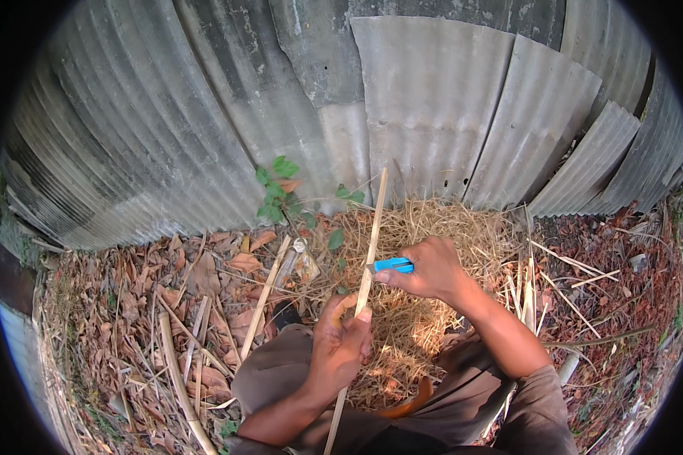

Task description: The person sits on the ground and uses a machete to split a long bamboo pole into thin strips. They then use a small blue knife to further shave and refine the strips.

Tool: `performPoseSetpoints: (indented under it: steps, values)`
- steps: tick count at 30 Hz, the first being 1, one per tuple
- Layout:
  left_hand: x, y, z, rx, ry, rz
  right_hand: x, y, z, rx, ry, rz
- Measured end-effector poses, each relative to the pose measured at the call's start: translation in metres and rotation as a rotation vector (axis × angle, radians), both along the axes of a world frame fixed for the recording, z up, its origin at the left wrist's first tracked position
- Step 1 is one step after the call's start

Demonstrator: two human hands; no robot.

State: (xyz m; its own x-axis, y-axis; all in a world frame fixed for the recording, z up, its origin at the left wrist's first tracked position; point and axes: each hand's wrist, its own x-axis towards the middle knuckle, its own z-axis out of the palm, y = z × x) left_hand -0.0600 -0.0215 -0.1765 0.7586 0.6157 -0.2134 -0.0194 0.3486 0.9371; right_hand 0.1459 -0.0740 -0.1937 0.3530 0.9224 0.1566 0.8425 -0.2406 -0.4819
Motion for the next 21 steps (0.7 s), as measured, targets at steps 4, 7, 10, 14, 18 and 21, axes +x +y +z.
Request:
performPoseSetpoints:
  steps: [4,7,10,14,18,21]
  values:
    - [0.001,-0.005,-0.007,0.028,-0.023,0.002,0.008,0.000,-0.003,0.097,-0.032,0.036]
    - [0.005,-0.008,-0.006,0.004,-0.013,-0.014,0.021,0.008,-0.015,0.111,-0.075,-0.072]
    - [0.000,-0.022,-0.010,-0.009,0.034,-0.137,0.066,0.008,-0.022,0.084,0.086,-0.366]
    - [-0.010,-0.033,-0.006,-0.020,-0.032,-0.227,0.077,-0.011,-0.016,0.112,0.199,-0.506]
    - [-0.011,-0.030,-0.003,-0.029,-0.062,-0.196,0.076,-0.014,-0.012,0.083,0.238,-0.580]
    - [-0.007,-0.026,0.006,-0.131,-0.026,-0.131,0.085,-0.031,-0.029,0.156,0.397,-0.585]
